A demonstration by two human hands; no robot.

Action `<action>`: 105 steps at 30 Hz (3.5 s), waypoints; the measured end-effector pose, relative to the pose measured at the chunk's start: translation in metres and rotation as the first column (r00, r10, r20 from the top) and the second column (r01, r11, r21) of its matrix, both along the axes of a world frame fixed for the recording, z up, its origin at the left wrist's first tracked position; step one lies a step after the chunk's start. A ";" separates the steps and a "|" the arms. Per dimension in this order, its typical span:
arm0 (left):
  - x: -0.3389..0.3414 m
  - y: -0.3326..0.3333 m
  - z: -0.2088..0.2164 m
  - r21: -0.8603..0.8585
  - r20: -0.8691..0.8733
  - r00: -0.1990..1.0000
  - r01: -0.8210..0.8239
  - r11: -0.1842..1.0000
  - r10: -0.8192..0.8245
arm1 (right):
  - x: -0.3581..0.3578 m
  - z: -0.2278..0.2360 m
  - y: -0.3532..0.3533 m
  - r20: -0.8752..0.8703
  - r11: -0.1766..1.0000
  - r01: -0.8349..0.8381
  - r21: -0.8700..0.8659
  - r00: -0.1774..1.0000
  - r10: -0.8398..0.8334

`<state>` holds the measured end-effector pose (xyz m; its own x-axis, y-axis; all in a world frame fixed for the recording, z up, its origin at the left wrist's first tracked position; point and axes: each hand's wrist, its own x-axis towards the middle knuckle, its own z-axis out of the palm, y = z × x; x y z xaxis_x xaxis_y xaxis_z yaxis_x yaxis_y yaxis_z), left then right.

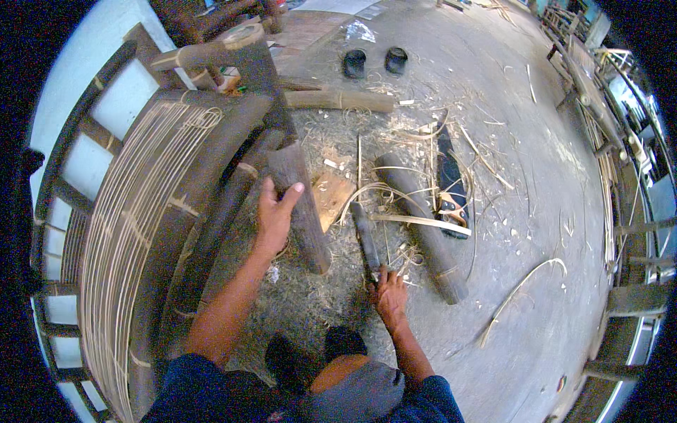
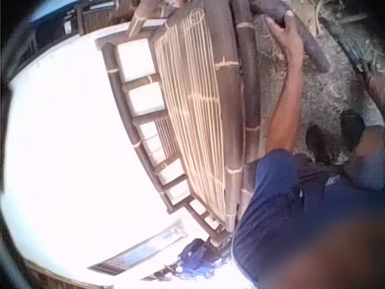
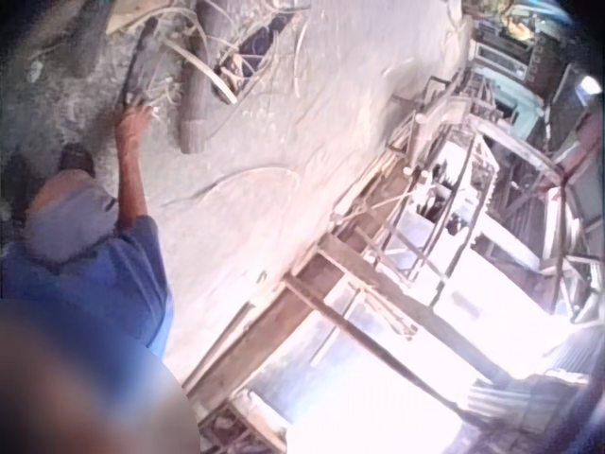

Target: The person uses a knife to split bamboo strips and then weaves them into a bamboo bench frame. They repeatedly cut strips, insert them into the bench, and adjust the weave pattern.

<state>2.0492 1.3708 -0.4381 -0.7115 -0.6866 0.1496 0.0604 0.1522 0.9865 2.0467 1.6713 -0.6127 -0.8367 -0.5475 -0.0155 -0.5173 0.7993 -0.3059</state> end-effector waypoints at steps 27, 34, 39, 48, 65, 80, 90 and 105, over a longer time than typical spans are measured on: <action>0.025 0.064 0.042 -0.291 0.022 0.974 0.223 0.930 -0.226 | -0.004 0.281 -0.077 0.172 0.807 -0.007 -0.591 0.976 0.135; 0.026 0.068 0.047 -0.268 -0.002 0.970 0.232 0.935 -0.242 | -0.006 0.271 -0.078 0.077 0.803 -0.066 -0.592 0.987 0.138; 0.026 0.068 0.050 -0.242 0.025 0.970 0.242 0.940 -0.243 | -0.007 0.269 -0.076 0.090 0.795 -0.069 -0.603 0.984 0.154; 0.023 0.065 0.018 -0.334 0.116 0.959 0.283 0.899 -0.259 | -0.008 0.271 -0.074 0.185 0.840 0.020 -0.542 0.978 0.097; 0.025 0.066 0.075 -0.442 0.076 0.939 0.333 0.833 -0.335 | -0.009 0.322 -0.045 0.144 0.814 -0.005 -0.580 0.984 0.109; 0.012 0.062 0.057 -0.380 0.124 0.933 0.360 0.852 -0.339 | -0.025 0.255 -0.032 0.408 0.854 0.080 -0.514 0.898 0.162; 0.006 0.079 0.061 -0.485 0.089 0.946 0.314 0.816 -0.311 | -0.057 0.266 0.007 -0.137 0.985 -0.108 -0.136 0.986 0.089; 0.021 0.019 0.087 -0.232 0.052 0.989 0.144 0.962 -0.135 | 0.008 0.059 0.006 0.716 0.893 0.411 -0.183 0.678 -0.166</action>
